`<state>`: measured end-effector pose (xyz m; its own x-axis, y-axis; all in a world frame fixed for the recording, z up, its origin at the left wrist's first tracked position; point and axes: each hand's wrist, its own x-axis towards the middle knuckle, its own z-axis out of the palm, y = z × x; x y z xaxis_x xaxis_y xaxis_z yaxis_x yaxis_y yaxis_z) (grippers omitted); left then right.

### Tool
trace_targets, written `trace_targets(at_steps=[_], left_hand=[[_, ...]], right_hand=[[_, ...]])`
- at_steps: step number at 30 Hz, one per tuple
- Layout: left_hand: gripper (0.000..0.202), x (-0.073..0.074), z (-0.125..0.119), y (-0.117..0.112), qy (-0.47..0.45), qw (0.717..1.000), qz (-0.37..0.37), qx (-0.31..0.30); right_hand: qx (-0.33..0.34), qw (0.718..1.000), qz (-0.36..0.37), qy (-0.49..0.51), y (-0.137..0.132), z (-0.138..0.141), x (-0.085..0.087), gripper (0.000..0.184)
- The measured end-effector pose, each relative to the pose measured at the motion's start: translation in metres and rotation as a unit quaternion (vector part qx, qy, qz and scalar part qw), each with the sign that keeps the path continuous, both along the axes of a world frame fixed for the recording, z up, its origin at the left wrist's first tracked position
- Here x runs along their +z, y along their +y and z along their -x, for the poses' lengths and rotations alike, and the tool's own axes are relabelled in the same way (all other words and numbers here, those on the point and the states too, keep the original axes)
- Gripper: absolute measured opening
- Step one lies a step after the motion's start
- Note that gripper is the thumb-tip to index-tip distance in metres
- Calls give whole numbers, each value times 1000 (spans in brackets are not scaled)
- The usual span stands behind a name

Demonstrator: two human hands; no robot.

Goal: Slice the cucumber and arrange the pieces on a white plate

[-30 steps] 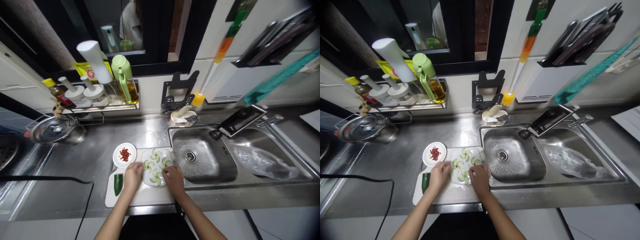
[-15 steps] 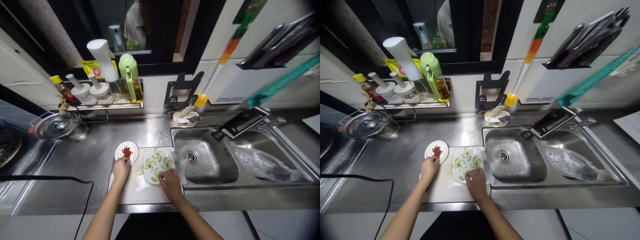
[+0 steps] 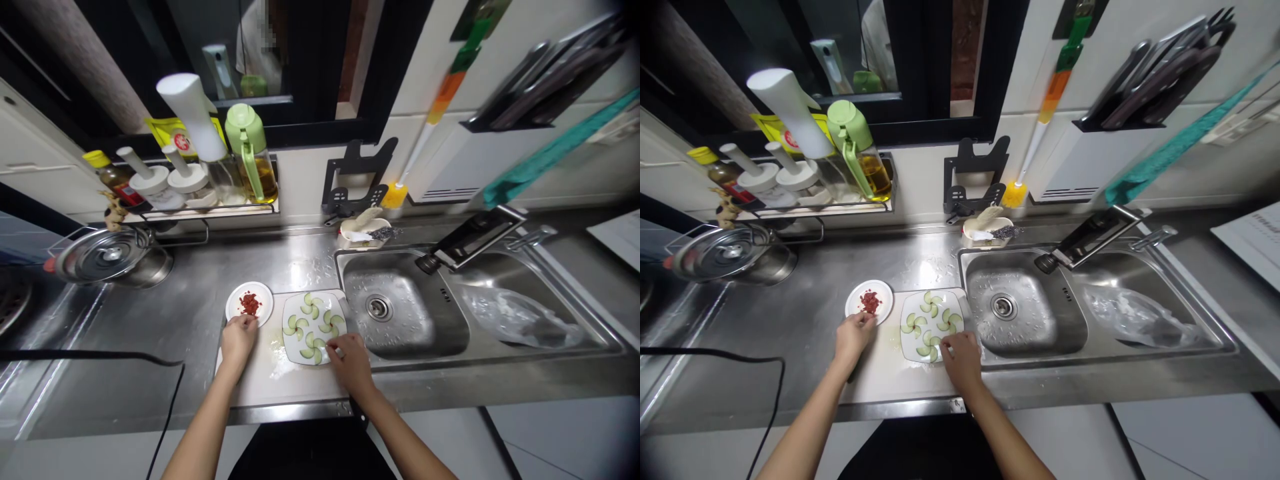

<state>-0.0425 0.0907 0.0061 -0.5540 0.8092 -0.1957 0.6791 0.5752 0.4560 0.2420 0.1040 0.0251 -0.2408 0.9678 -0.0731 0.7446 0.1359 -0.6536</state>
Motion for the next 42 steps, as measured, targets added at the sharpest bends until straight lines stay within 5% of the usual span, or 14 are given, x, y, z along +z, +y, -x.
trace_targets(at_steps=[4,9,16,26,42], left_hand=[[18,9,-17,-9,-41,997,-65,-26],[18,10,-68,-22,-115,979,-120,-120],[16,-1,-123,-27,-142,972,-86,-168],[17,-13,-130,-25,-106,976,-70,-179],[15,-11,-128,-32,-128,973,-98,-165]], right_hand=[[-3,1000,3,-2,0,-4,-3,15],[16,1000,4,0,-5,2,-8,14],[45,998,28,-39,-7,9,-16,14],[32,996,54,-59,-6,14,-20,9],[48,999,14,11,-5,13,-27,11]])
